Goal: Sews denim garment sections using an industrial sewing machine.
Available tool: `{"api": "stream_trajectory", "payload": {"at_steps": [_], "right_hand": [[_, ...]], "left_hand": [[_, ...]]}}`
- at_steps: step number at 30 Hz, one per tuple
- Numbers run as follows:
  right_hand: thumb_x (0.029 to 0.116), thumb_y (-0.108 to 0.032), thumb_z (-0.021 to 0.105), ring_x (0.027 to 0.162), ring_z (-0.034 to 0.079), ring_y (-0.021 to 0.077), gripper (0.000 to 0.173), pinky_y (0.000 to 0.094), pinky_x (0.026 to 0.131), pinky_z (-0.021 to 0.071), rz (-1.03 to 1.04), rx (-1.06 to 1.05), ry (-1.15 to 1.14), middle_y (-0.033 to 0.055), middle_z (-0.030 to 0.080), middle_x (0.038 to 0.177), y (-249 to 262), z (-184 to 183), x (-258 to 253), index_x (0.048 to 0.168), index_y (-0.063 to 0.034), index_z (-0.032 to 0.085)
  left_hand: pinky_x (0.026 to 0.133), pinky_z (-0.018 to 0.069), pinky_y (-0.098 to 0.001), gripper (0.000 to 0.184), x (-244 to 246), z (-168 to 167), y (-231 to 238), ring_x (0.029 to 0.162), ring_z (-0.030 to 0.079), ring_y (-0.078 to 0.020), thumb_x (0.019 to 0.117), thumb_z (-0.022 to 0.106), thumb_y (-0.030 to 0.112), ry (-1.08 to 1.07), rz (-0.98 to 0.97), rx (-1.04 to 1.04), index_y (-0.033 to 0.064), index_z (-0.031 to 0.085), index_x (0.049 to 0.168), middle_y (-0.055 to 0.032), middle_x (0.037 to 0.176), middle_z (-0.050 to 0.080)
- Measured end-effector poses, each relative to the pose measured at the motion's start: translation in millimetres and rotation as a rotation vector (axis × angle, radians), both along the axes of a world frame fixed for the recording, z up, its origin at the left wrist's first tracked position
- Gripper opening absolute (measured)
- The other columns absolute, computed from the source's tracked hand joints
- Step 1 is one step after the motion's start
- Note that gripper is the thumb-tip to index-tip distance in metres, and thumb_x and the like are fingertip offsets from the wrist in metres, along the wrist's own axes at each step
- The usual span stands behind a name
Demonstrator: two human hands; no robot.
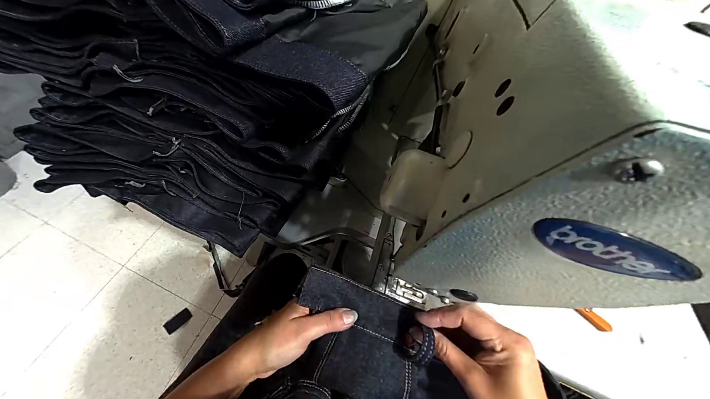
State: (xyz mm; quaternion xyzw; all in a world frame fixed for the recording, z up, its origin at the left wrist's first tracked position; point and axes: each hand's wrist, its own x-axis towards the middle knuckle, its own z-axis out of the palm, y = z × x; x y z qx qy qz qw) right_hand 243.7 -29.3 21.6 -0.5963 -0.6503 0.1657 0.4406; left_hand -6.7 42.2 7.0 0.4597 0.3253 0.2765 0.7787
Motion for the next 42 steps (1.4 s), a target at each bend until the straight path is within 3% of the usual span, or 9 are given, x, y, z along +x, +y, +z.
{"api": "stream_trajectory", "payload": {"at_steps": [5,9,14,19,24,28,33,38,42], "right_hand": [[0.0900,-0.033,0.068,0.083,0.063,0.0014,0.017,0.0103,0.077,0.0474,-0.056,0.144,-0.364,0.0007,0.069,0.083,8,3,-2,0.088,-0.0187,0.078],[0.0923,-0.020,0.061,0.076,0.065,0.0072,0.015,0.0141,0.069,0.0505,-0.025,0.212,-0.484,0.0032,0.070,0.081,9,4,-4,0.090,-0.0159,0.075],[0.0998,-0.012,0.054,0.071,0.066,0.0140,0.016,0.0210,0.060,0.0513,-0.025,0.326,-0.603,0.0074,0.068,0.082,12,0,-12,0.095,-0.0103,0.069],[0.0988,-0.006,0.055,0.070,0.065,0.0161,0.014,0.0233,0.058,0.0498,-0.039,0.419,-0.681,0.0079,0.068,0.083,11,-1,-14,0.098,-0.0083,0.068],[0.1016,-0.003,0.049,0.089,0.069,0.0206,0.025,0.0272,0.075,0.0540,-0.012,0.392,-0.742,0.0095,0.074,0.099,0,-4,-16,0.109,-0.0076,0.072],[0.1001,-0.002,0.047,0.095,0.069,0.0205,0.031,0.0284,0.086,0.0546,-0.052,0.283,-0.674,0.0096,0.072,0.102,-8,-7,-13,0.114,-0.0141,0.072],[0.1008,-0.014,0.042,0.097,0.067,0.0194,0.040,0.0478,0.099,0.0465,-0.088,0.211,-0.581,0.0018,0.070,0.099,-9,-12,0,0.117,-0.0345,0.072],[0.1060,-0.051,0.046,0.095,0.067,0.0130,0.041,0.0492,0.112,0.0374,-0.177,0.111,-0.374,0.0019,0.070,0.092,-13,-23,13,0.108,-0.0149,0.065],[0.1049,-0.052,0.046,0.078,0.063,0.0183,0.050,0.0449,0.091,0.0429,-0.284,0.150,-0.374,0.0026,0.065,0.074,-2,-30,14,0.085,-0.0127,0.070]], "left_hand": [[0.098,0.0568,-0.0378,0.048,-7,3,5,0.109,0.069,-0.0111,0.0899,0.075,0.042,0.511,0.189,0.474,0.0083,0.067,0.124,-0.0013,0.113,0.073],[0.067,0.0557,-0.0422,0.059,-4,30,-1,0.084,0.066,-0.0287,0.0856,0.078,0.040,0.763,0.530,1.195,0.0020,0.063,0.129,-0.0195,0.109,0.066],[0.067,0.0624,-0.0283,0.025,36,36,-30,0.072,0.074,-0.0122,0.0965,0.070,0.018,0.252,-0.064,0.566,-0.0032,0.067,0.109,-0.0088,0.088,0.075],[0.066,0.0647,-0.0282,0.018,45,24,-29,0.071,0.075,-0.0112,0.1002,0.064,0.017,0.123,0.028,0.313,0.0022,0.065,0.089,-0.0041,0.081,0.076],[0.061,0.0657,-0.0322,0.017,49,32,-33,0.066,0.076,-0.0174,0.0948,0.067,0.001,0.155,0.123,0.166,0.0019,0.052,0.104,-0.0065,0.080,0.074],[0.053,0.0575,-0.0214,0.027,42,4,-31,0.056,0.067,-0.0074,0.0930,0.074,0.023,0.368,0.208,0.924,-0.0003,0.063,0.103,-0.0013,0.067,0.067],[0.102,0.0427,-0.0327,0.019,35,-18,3,0.111,0.062,-0.0164,0.1033,0.061,0.030,0.318,0.225,1.839,0.0210,0.072,0.115,0.0030,0.118,0.072],[0.099,0.0455,-0.0295,0.030,34,-18,12,0.112,0.063,-0.0148,0.1022,0.060,0.041,0.330,0.119,1.795,0.0232,0.072,0.123,0.0052,0.126,0.072],[0.095,0.0480,-0.0271,0.026,39,-14,6,0.109,0.064,-0.0137,0.1016,0.062,0.040,0.424,0.181,1.760,0.0249,0.074,0.119,0.0066,0.123,0.073]]}}
